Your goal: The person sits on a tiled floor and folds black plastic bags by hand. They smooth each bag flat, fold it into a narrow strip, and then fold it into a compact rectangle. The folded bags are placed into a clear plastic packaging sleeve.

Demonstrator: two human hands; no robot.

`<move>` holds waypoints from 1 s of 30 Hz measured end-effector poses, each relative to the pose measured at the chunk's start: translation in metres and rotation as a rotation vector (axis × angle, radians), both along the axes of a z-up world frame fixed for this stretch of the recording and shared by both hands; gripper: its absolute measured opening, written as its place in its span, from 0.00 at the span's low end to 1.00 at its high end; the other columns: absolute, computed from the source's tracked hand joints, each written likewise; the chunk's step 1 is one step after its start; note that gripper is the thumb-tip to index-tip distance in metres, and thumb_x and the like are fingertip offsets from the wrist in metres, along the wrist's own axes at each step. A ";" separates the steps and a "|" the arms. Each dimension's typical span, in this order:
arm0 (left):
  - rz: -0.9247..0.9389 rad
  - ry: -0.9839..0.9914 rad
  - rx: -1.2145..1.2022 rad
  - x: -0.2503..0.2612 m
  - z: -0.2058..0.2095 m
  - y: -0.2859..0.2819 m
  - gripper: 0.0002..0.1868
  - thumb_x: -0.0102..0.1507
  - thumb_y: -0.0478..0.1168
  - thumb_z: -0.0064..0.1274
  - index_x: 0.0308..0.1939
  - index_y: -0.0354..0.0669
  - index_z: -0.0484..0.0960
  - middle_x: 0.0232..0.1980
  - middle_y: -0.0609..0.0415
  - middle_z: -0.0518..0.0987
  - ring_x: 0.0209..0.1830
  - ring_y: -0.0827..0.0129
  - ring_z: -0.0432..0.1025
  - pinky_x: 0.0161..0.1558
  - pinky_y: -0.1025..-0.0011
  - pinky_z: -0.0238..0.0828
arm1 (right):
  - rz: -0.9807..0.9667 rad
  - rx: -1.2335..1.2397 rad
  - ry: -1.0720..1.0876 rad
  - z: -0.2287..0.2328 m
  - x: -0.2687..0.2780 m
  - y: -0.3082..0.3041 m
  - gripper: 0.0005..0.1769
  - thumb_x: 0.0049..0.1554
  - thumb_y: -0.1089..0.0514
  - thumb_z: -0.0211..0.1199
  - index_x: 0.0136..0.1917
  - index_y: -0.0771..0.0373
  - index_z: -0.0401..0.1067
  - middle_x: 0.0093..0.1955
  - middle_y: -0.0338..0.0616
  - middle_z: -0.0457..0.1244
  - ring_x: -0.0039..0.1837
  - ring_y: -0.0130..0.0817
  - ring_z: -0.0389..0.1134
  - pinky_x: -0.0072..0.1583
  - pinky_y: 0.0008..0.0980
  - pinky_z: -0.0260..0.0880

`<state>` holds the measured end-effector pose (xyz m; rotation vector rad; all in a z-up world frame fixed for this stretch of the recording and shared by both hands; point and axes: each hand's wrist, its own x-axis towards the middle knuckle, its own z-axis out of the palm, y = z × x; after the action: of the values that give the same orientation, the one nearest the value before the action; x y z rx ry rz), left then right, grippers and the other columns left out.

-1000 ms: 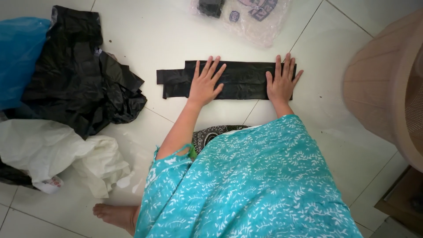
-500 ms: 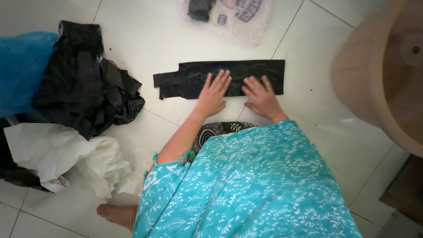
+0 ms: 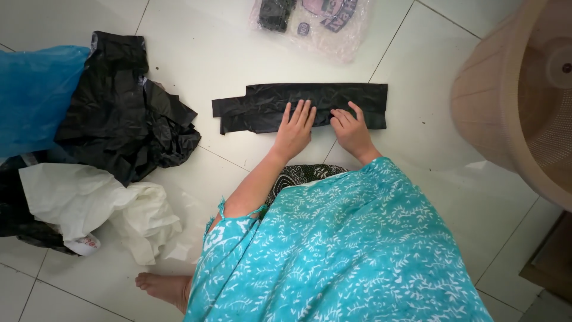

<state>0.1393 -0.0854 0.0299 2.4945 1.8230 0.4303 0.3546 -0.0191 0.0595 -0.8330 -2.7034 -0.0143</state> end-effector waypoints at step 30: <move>0.413 -0.327 -0.313 -0.132 0.001 0.035 0.08 0.55 0.35 0.60 0.38 0.44 0.87 0.35 0.48 0.83 0.38 0.54 0.77 0.48 0.56 0.71 | -0.412 -0.771 -0.212 0.011 0.023 0.086 0.13 0.57 0.57 0.65 0.55 0.56 0.78 0.45 0.55 0.69 0.48 0.57 0.69 0.52 0.49 0.69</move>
<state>0.0077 -0.0505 0.0308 1.7324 2.0670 0.4817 0.3776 0.0669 0.0709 -1.6649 -2.6575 0.9390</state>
